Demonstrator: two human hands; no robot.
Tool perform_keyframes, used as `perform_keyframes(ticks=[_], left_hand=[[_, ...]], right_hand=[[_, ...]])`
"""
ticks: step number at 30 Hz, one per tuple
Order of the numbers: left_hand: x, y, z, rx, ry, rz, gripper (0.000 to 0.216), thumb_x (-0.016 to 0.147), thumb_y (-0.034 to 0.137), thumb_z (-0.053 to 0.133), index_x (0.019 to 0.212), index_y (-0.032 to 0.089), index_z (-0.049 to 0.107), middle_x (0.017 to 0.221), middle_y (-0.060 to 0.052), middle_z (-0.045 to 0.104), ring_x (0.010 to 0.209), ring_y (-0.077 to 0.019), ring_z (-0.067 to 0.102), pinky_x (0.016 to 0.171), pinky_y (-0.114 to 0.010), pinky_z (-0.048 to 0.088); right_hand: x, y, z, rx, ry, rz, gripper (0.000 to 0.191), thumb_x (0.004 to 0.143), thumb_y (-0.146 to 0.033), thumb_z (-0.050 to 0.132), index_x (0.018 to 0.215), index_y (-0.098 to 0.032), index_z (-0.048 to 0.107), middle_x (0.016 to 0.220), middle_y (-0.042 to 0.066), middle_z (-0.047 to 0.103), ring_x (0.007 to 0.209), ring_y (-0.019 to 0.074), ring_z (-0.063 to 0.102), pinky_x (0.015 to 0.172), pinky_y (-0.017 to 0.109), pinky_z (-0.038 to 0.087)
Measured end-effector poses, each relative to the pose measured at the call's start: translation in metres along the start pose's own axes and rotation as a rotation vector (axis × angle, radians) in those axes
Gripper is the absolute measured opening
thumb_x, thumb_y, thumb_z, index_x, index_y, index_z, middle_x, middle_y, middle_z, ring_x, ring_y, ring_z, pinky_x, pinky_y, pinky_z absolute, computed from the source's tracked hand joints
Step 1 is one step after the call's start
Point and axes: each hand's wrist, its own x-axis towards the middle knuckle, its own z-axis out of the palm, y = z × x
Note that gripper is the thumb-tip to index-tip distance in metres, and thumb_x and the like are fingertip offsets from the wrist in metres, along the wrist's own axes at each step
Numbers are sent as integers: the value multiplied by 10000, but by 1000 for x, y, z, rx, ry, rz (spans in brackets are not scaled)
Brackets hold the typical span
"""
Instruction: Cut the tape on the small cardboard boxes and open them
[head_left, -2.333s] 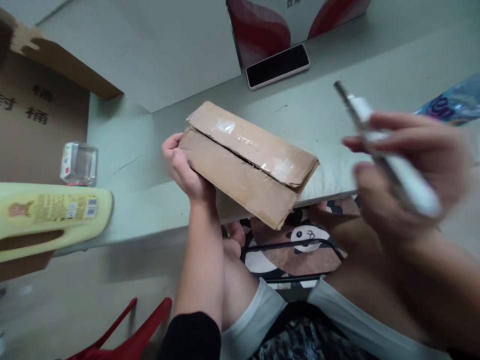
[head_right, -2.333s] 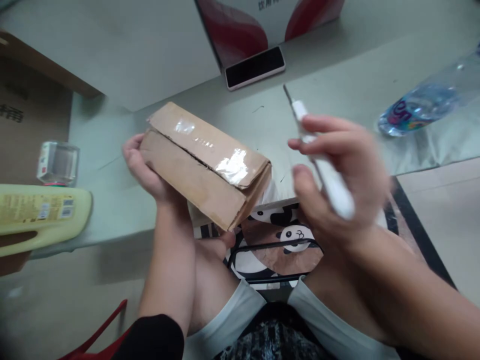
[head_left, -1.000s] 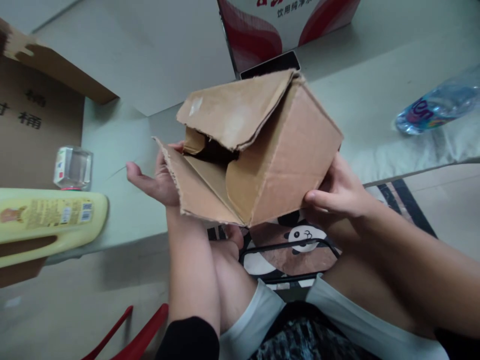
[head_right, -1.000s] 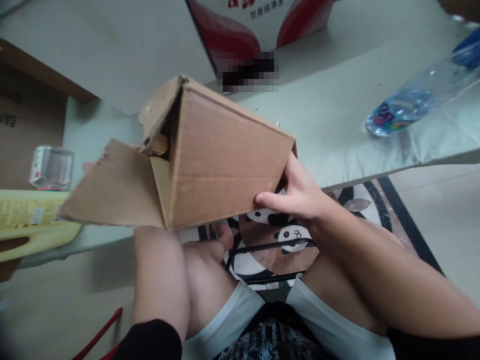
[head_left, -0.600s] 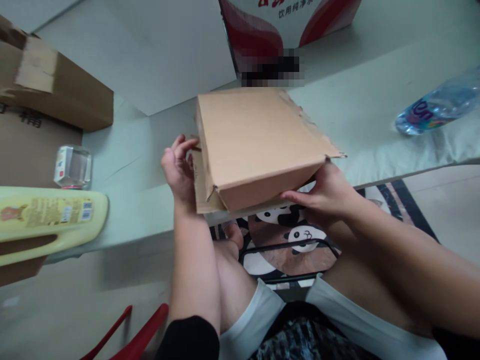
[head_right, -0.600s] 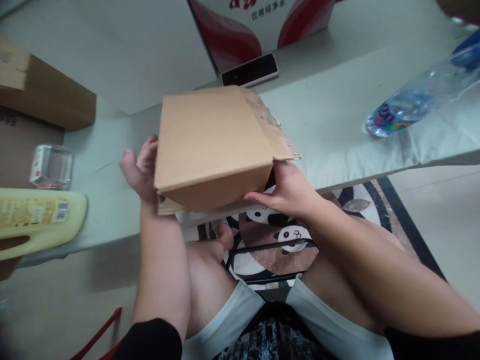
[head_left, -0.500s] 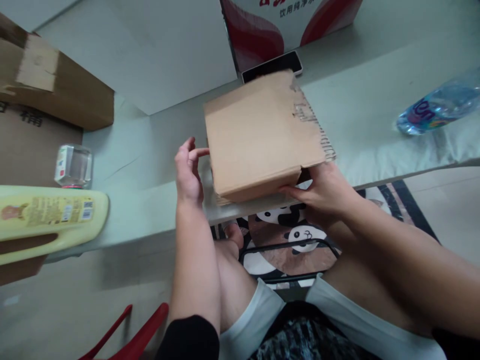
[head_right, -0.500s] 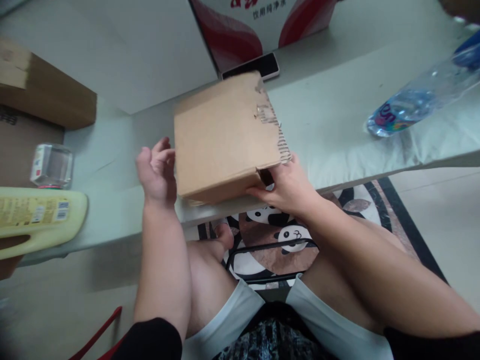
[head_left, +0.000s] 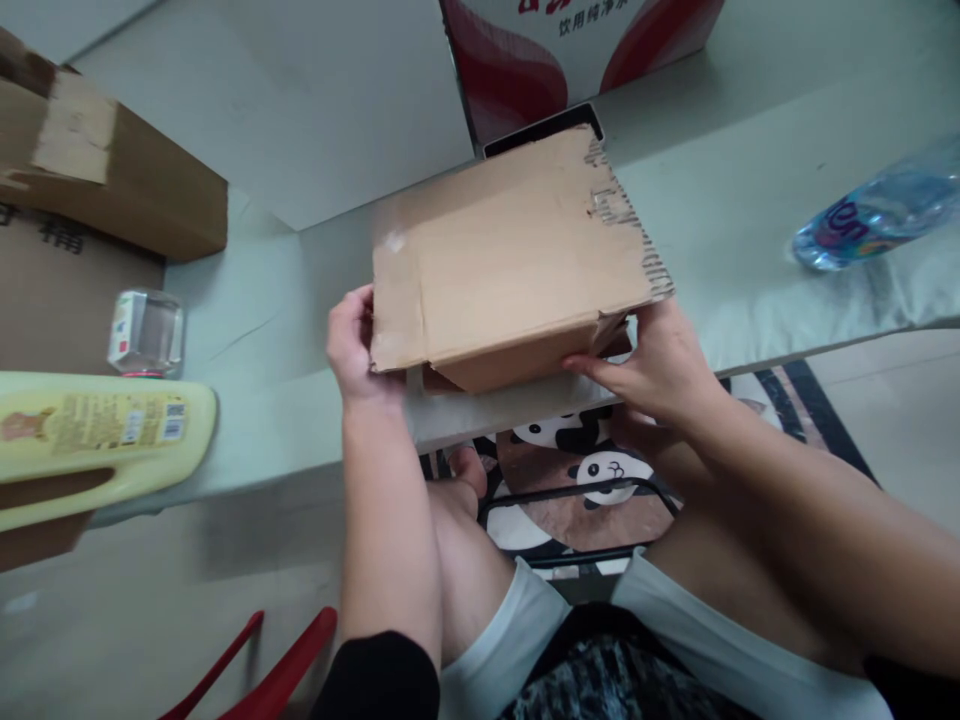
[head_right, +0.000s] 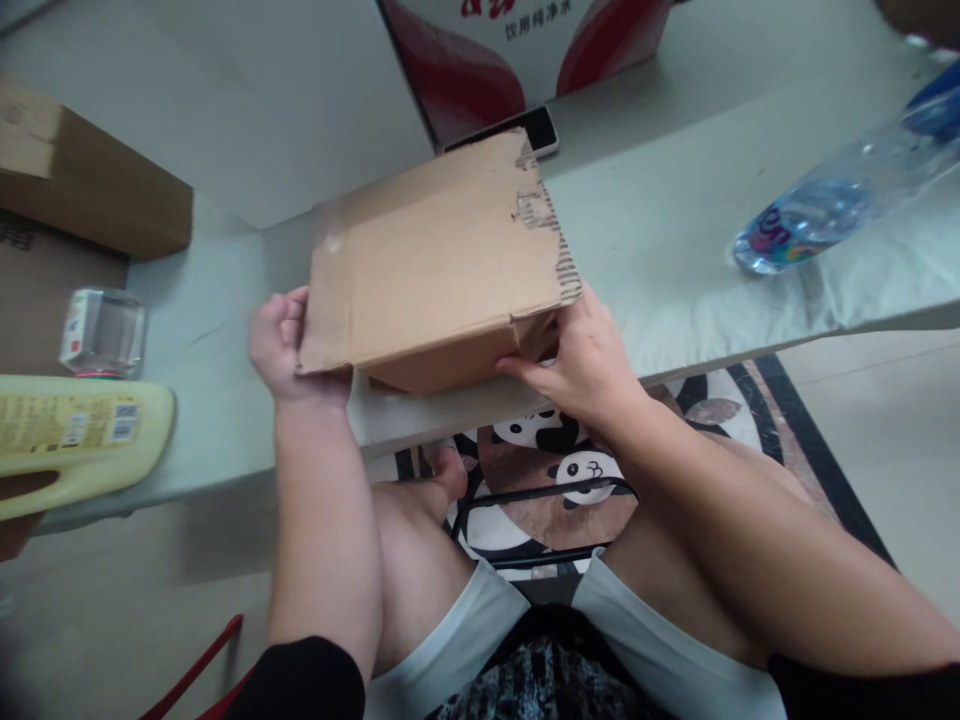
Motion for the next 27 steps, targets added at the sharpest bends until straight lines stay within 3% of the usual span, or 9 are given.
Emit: perform_keyframes(ticks=[2,6,11,17,20,23,25,27], left_hand=[[-6,8,4,-51,-67,26,459,736,673,610,904,248,657,1029,-60,701,1098,-272,654,925,-386,544],[-18,13,15,-11,-206,-6,562,737,767,527,941,258,648,1096,-90,697,1305,-344,555,1024,-468,514],[-17,7,19,35,-230,-78,685,739,869,430,944,251,644,1091,-118,699,1368,-360,507,1018,-505,525],[-11,1,10,-28,-169,-104,476,786,652,617,1017,237,648,1054,-85,719,1242,-321,614,958,-450,563],[-12,0,6,-9,-178,-121,347,812,524,622,956,212,669,873,-66,712,985,-279,708,816,-406,597],[-10,-1,3,18,-184,-77,307,824,484,566,808,195,667,771,-66,684,840,-254,712,753,-391,603],[-5,-5,1,89,-171,-9,285,798,464,609,840,195,691,825,-67,705,890,-262,711,810,-402,600],[2,-11,-3,233,-179,69,347,729,445,730,982,208,712,1026,-73,733,1080,-283,681,961,-415,561]], right_hand=[[-1,1,1,60,38,14,654,687,-454,756,1223,-165,517,1159,164,594,1109,360,590,920,534,517],[-2,5,4,174,92,31,606,677,-457,777,1166,-198,530,1056,122,614,999,326,614,863,505,530],[-1,8,6,229,162,53,512,656,-413,820,1057,-215,571,930,70,640,808,241,613,738,430,546],[-3,1,0,538,172,52,325,843,-447,676,1083,-238,608,976,55,656,908,230,633,817,404,545],[-3,0,-2,705,254,119,282,918,-517,564,896,-240,616,855,26,613,854,196,613,808,363,522],[-2,1,0,805,314,202,305,908,-482,582,755,-221,552,748,-2,530,746,147,556,741,304,484],[-1,2,2,872,332,209,263,881,-428,607,747,-212,540,745,-9,519,748,137,543,731,285,467],[-1,2,2,942,325,205,213,853,-399,621,774,-209,562,768,-3,546,754,148,547,713,292,462]])
